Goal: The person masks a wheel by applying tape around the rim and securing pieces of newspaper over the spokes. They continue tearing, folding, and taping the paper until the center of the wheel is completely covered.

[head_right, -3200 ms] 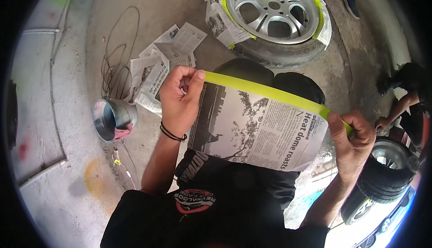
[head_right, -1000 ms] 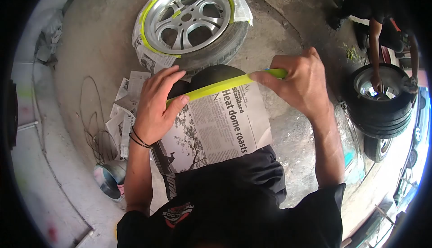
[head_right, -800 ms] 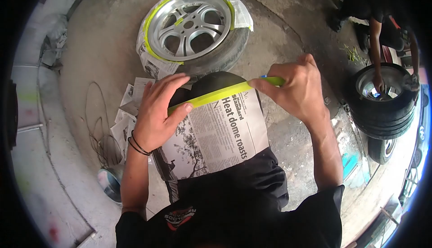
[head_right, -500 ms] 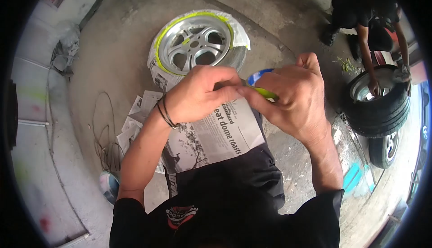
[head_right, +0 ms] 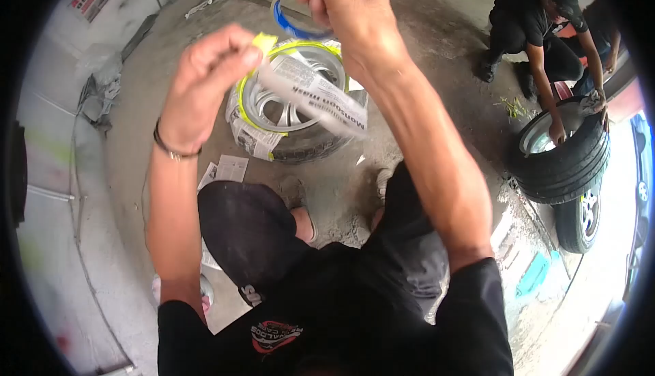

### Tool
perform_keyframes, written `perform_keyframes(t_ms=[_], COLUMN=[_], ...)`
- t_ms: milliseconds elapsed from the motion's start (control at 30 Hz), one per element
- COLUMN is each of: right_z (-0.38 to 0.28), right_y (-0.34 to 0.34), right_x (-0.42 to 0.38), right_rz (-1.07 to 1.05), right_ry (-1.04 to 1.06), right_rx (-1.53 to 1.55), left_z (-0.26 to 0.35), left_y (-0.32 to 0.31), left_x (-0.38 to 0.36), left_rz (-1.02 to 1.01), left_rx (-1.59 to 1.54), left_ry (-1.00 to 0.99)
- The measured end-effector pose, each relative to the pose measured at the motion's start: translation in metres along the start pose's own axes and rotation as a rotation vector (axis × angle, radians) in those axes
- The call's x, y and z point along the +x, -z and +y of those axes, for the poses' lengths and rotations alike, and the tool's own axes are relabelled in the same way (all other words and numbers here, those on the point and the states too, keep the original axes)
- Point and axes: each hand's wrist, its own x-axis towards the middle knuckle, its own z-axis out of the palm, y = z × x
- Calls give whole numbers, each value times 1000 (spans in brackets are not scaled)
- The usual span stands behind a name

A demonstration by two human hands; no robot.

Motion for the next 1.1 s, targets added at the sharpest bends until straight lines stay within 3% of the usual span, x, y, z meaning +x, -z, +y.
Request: perform_keyframes(t_ms=[67, 133, 167, 200, 233, 300, 367, 467, 533, 633, 700, 733, 767, 900, 967, 1000, 1067, 1100], right_z=[60, 125, 158, 209, 254, 329, 391, 447, 464, 484, 502, 510, 514, 468, 431, 415, 395, 392], right_y=[5, 6, 13, 25, 36, 55, 70, 72, 63, 37, 26, 26, 26, 12, 16, 19, 26, 27], right_x=[49, 66, 73, 81, 80, 72, 75, 89, 105, 124, 128, 126, 121, 93, 68, 48, 12, 6], right_rz=[61, 53, -34, -68, -128, -202, -257, -215, -222, -237, -385, -548, -546, -348, -303, -297, -295, -292], right_ry=[-72, -59, -152, -69, -63, 0, 167, 242, 291, 403, 527, 490, 484, 361, 252, 263, -34, -21], right_rx=[2, -431, -683, -907, -941, -1062, -1296, -1342, -1337, -1328, -1329, -1496, -1498, -1279, -1085, -1104, -848, -853], left_z=[-16, -39, -54, -58, -63, -81, -87, -87, -84, -91, -98, -102, -104, -106, -96, -93, -85, -81], left_y=[-2, -6, -6, -8, -13, -31, -55, -69, -65, -55, -51, -55, -57, -58, -53, -51, -50, -53], left_x=[-20, -44, -54, -61, -68, -83, -84, -75, -63, -48, -43, -46, -49, -56, -58, -62, -67, -70], left_rz=[52, 53, 32, -50, -140, -429, -557, -643, -606, -527, -518, -592, -630, -591, -348, -343, -429, -423], left_rx=[-15, 15, 59, 173, 273, 764, 657, 553, 413, 509, 528, 594, 624, 706, 500, 495, 579, 585], left_ry=[94, 177, 202, 377, 555, 321, 470, 425, 338, 316, 330, 266, 230, 69, 295, 274, 261, 249])
